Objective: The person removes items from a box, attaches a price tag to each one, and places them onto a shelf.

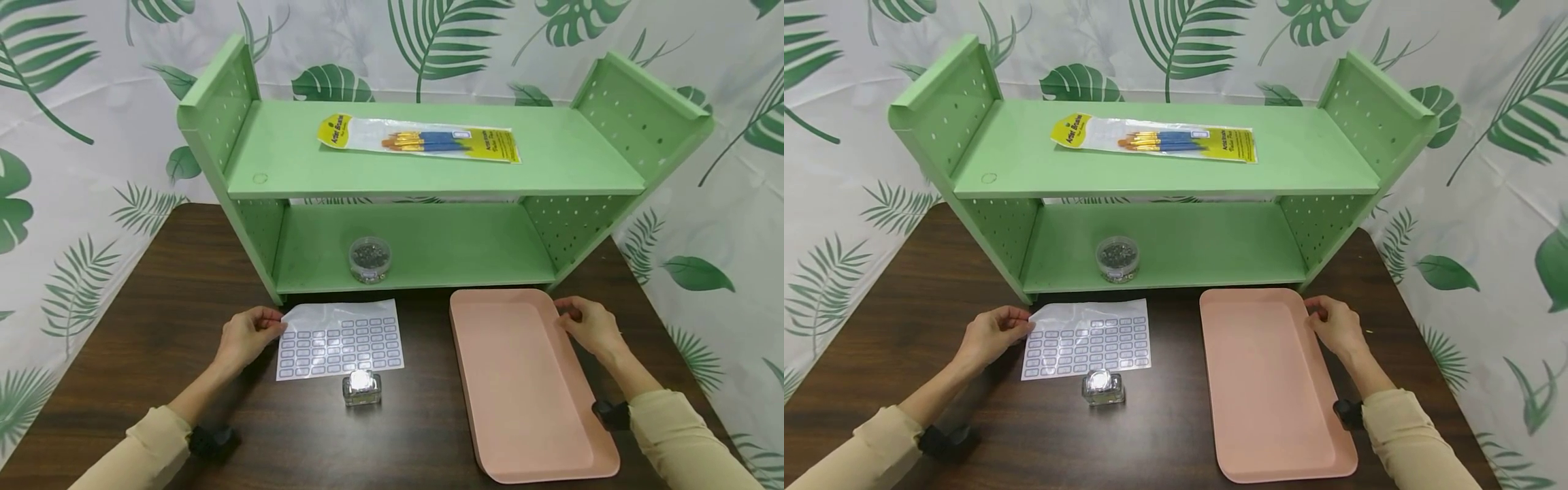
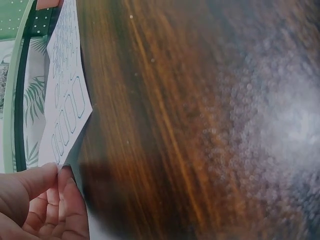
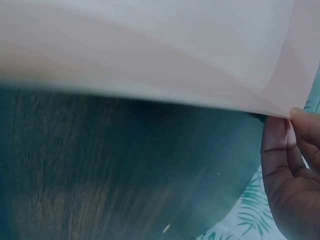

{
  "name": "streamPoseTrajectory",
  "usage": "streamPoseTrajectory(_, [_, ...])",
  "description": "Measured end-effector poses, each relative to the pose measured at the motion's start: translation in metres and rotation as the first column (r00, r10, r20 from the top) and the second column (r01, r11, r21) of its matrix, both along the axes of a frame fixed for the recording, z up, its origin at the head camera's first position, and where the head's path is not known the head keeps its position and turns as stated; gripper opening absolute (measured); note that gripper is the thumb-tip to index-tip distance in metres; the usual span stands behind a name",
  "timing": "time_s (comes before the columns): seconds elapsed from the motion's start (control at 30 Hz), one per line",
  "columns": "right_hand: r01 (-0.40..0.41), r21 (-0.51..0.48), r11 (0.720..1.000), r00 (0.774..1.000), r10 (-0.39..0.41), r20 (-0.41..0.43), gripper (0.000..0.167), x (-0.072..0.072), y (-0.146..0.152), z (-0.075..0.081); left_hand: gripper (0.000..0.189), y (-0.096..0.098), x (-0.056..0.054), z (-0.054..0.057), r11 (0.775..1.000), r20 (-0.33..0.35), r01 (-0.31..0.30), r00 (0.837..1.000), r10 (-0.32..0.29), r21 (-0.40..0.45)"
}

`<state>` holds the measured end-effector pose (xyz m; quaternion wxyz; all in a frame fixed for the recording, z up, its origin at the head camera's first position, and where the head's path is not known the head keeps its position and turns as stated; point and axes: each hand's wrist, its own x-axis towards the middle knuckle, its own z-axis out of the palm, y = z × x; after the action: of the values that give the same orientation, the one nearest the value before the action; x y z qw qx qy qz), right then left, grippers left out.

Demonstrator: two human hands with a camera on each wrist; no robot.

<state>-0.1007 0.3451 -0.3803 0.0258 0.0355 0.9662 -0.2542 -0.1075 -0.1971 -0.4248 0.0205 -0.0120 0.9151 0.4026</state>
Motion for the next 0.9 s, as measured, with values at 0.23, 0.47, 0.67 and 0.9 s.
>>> streamPoseTrajectory(0.23, [0.025,-0.039,0.999,0.997,-0.028,-0.075,0.026,0.002,-0.005,0.011,0.015,0.0,0.001,-0.001,1.0,0.005,0.001,1.0,-0.001,0.014])
streamPoseTrajectory(0.47, [-0.015,-0.149,0.989,0.986,-0.011,-0.167,0.025,-0.001,-0.041,0.033,0.014,0.0,0.001,-0.001,1.0,0.007,0.001,1.0,-0.001,0.021])
streamPoseTrajectory(0.67, [-0.056,-0.56,0.826,0.998,0.065,-0.004,0.031,-0.009,-0.106,0.046,0.014,0.0,0.002,-0.001,1.0,-0.004,0.002,1.0,-0.002,0.026])
streamPoseTrajectory(0.9, [0.056,-0.757,0.651,0.968,0.152,0.202,0.033,-0.017,-0.179,0.028,0.013,0.0,0.002,-0.002,1.0,-0.017,0.004,1.0,-0.004,0.028])
